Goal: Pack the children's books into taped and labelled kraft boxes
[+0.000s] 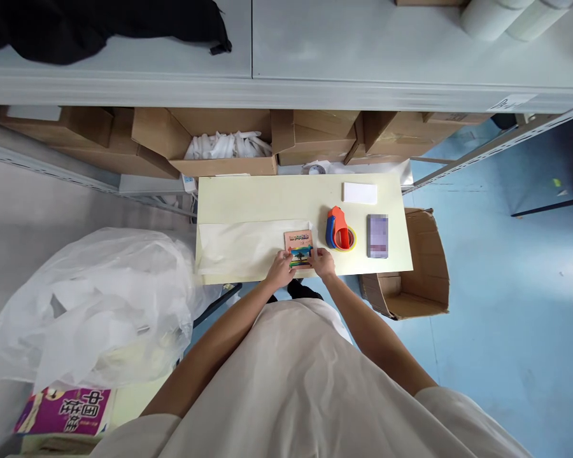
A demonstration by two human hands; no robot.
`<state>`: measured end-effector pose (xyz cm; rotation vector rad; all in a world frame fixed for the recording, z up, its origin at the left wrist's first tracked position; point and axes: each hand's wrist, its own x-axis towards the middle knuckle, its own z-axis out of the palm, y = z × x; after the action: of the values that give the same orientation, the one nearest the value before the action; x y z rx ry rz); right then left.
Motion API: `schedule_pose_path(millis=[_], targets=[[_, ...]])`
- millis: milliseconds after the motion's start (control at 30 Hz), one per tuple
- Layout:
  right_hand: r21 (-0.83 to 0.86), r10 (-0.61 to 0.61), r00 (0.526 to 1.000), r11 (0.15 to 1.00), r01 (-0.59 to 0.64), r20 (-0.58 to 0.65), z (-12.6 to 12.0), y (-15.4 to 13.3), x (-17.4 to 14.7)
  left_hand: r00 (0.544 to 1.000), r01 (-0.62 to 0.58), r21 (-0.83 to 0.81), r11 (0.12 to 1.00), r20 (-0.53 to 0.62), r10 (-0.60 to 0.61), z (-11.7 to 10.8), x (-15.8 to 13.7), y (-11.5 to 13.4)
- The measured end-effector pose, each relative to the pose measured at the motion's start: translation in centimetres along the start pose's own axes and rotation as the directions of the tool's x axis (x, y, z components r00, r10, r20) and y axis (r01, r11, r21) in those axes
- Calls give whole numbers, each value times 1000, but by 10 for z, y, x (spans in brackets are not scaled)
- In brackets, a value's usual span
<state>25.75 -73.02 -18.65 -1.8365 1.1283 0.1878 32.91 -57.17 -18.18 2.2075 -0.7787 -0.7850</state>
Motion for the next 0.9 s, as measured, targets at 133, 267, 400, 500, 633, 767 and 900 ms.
schedule_pose_path(millis=[133, 267, 400, 500, 633, 767, 900], targets=[[50, -39, 999, 998, 38, 2, -2, -1, -5, 1000, 20, -31, 999, -13, -20, 2, 0, -1], [76, -47, 998, 996, 49, -28, -10, -5, -12, 998, 59, -158, 986, 7, -58, 4, 5, 4], [135, -102, 993, 985, 109, -62, -20, -10, -24, 988, 149, -421, 895, 35, -149, 7, 13, 20], [143, -158, 986, 976, 165, -63, -19, -18, -35, 986, 164, -473, 866, 47, -161, 4, 13, 35], [216, -272, 961, 942, 256, 48, -7, -36, -49, 987, 159, -674, 722, 81, -142, -10, 6, 43], [328, -315, 922, 916, 233, 225, 9, -47, -53, 974, 162, -711, 684, 3, -227, -26, -2, 27], [407, -269, 900, 906, 116, 343, 20, -45, -45, 933, 285, -541, 791, -35, -359, -33, -4, -2]])
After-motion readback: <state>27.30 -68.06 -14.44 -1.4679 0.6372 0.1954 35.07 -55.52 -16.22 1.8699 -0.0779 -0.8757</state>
